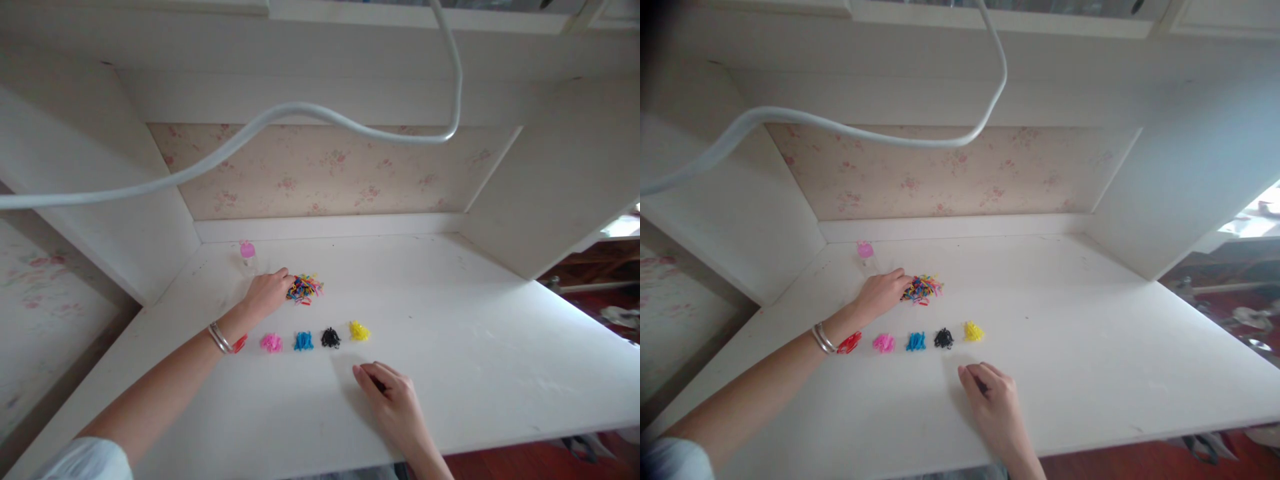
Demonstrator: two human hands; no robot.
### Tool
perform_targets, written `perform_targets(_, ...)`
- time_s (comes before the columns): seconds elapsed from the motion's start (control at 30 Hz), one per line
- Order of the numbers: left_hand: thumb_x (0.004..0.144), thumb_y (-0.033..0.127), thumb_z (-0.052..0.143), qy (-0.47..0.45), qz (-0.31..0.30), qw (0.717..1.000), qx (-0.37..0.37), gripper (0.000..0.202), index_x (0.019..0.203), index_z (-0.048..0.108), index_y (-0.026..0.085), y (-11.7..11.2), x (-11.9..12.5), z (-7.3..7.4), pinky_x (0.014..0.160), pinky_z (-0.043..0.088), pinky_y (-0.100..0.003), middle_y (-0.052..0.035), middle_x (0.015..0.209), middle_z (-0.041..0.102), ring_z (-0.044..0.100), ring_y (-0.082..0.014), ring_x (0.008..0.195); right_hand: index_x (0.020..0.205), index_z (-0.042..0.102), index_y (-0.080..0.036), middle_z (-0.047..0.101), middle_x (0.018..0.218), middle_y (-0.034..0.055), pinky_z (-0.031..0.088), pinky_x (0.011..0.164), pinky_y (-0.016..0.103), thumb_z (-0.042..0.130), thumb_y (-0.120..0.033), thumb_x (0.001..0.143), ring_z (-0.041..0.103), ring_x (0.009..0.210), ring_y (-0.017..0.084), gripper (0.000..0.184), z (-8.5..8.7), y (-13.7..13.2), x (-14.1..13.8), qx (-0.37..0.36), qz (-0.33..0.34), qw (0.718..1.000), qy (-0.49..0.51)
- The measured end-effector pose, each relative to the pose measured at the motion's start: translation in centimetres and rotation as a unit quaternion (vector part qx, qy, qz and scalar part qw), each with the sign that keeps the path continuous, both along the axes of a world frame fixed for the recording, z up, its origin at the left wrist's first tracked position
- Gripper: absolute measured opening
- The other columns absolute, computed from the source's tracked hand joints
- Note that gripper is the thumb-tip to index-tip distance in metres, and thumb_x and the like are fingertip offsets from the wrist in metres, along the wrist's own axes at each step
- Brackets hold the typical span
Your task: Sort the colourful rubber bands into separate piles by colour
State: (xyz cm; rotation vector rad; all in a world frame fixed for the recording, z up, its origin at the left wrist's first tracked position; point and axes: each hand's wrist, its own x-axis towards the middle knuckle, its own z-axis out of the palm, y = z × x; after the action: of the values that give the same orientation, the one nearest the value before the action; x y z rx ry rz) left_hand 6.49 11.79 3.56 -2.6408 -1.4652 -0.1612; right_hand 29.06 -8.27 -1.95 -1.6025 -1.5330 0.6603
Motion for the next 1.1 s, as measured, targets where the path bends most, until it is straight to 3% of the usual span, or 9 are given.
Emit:
perform_targets(0.2, 0.094, 0.037, 0.032, -0.036, -0.034, 0.999, -0.017, 0.036, 0.105, 0.065, 0.027, -0.7, 0.8, 0.9, 0.067, 0.046, -0.028, -0.0049, 0.098, 0.06, 0.063, -0.0177, 0.08, 0.064, 0.063, -0.018, 0.055, 0.057, 0.0004, 0.032, 0.046, 0.022, 0.046, -0.044, 0.088, 0.046, 0.05, 0.011, 0.039, 0.1, 0.0, -0.1, 0.0, -0.002, 1.0, 0.004)
perform_targets(0.4, 0.092, 0.036, 0.043, -0.067, -0.16, 0.982, -0.075, 0.027, 0.098, 0.068, 0.03, -3.3, 4.6, 1.1, 0.08, 0.045, -0.023, 0.0008, 0.1, 0.065, 0.06, -0.0134, 0.092, 0.064, 0.062, -0.018, 0.055, 0.058, 0.0008, 0.032, 0.048, 0.022, 0.046, -0.045, 0.089, 0.045, 0.052, 0.011, 0.04, 0.0, 0.1, -0.1, -0.004, 0.0, 1.0, 0.0)
perform_targets(0.53, 0.089, 0.038, 0.046, -0.065, -0.207, 0.971, -0.101, 0.025, 0.093, 0.07, 0.03, -4.9, 7.7, 0.4, 0.072, 0.046, -0.023, 0.0, 0.09, 0.065, 0.063, -0.0138, 0.083, 0.065, 0.064, -0.018, 0.054, 0.057, 0.0004, 0.031, 0.048, 0.022, 0.045, -0.045, 0.089, 0.045, 0.051, 0.011, 0.041, 0.2, 0.1, -0.2, 0.001, 0.002, 1.0, -0.013)
perform_targets(0.73, 0.088, 0.038, 0.045, -0.053, -0.214, 0.969, -0.108, 0.028, 0.086, 0.071, 0.028, -5.2, 10.7, -0.6, 0.06, 0.044, -0.025, -0.0016, 0.088, 0.064, 0.064, -0.0156, 0.073, 0.064, 0.064, -0.018, 0.056, 0.057, 0.001, 0.032, 0.047, 0.022, 0.045, -0.044, 0.089, 0.046, 0.051, 0.011, 0.041, 0.5, 0.0, -0.2, 0.004, 0.006, 1.0, -0.013)
perform_targets(0.9, 0.088, 0.036, 0.046, -0.058, -0.201, 0.972, -0.108, 0.027, 0.086, 0.071, 0.028, -4.7, 10.4, -0.8, 0.058, 0.044, -0.024, -0.0012, 0.086, 0.065, 0.064, -0.016, 0.072, 0.065, 0.064, -0.018, 0.055, 0.057, 0.0005, 0.031, 0.047, 0.021, 0.047, -0.042, 0.089, 0.046, 0.051, 0.011, 0.039, 0.5, 0.0, -0.1, 0.004, 0.006, 1.0, -0.01)
perform_targets(1.1, 0.092, 0.031, 0.039, -0.095, -0.16, 0.978, -0.09, 0.03, 0.093, 0.069, 0.026, -4.7, 6.3, 1.3, 0.076, 0.045, -0.025, -0.0024, 0.094, 0.066, 0.061, -0.0159, 0.088, 0.066, 0.065, -0.018, 0.056, 0.059, 0.0011, 0.032, 0.047, 0.021, 0.047, -0.04, 0.089, 0.047, 0.051, 0.011, 0.037, 0.7, 0.0, -0.1, 0.004, 0.012, 1.0, -0.002)
